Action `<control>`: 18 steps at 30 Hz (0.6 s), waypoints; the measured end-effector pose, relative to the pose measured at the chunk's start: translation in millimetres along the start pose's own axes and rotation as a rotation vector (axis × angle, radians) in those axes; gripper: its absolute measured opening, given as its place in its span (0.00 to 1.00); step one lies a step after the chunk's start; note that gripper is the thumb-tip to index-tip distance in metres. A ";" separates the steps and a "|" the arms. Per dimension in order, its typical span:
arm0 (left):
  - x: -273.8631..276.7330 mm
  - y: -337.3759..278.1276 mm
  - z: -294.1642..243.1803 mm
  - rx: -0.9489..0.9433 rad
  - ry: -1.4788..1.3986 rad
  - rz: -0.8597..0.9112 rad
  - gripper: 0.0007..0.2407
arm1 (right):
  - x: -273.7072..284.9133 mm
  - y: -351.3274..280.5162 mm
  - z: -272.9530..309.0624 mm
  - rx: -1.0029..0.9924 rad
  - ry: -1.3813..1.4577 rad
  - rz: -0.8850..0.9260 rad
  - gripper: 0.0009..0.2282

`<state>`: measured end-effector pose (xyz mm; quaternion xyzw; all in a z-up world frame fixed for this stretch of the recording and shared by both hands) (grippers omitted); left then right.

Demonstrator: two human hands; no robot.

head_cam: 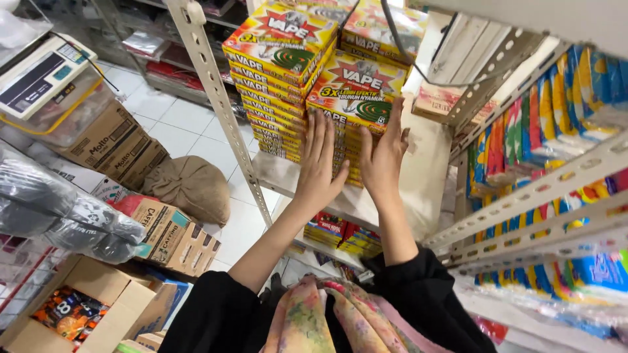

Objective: The person stocks a store shelf by picking up boxes of mosquito coils and stacking them onto a shelf by hand.

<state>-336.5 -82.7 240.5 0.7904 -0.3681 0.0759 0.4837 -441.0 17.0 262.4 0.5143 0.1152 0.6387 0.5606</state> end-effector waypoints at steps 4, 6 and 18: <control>-9.0 8.9 7.2 0.014 0.136 -0.015 0.37 | -11.4 -0.6 -10.9 -0.106 0.130 0.048 0.32; -11.3 9.9 7.8 0.014 0.167 -0.014 0.36 | -11.9 -1.1 -11.9 -0.108 0.142 0.043 0.32; 40.0 -148.8 39.0 0.412 -0.077 -0.119 0.31 | -54.0 -149.2 60.4 0.255 0.571 0.112 0.21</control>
Point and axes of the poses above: each hand's wrist, its own y-axis towards the middle knuckle, its own x-axis out of the back of the hand, z = x × y, the point moved 10 cm from there along y, towards the middle knuckle, and after that the axes turned 8 degrees about -y, right-handed, at the moved point
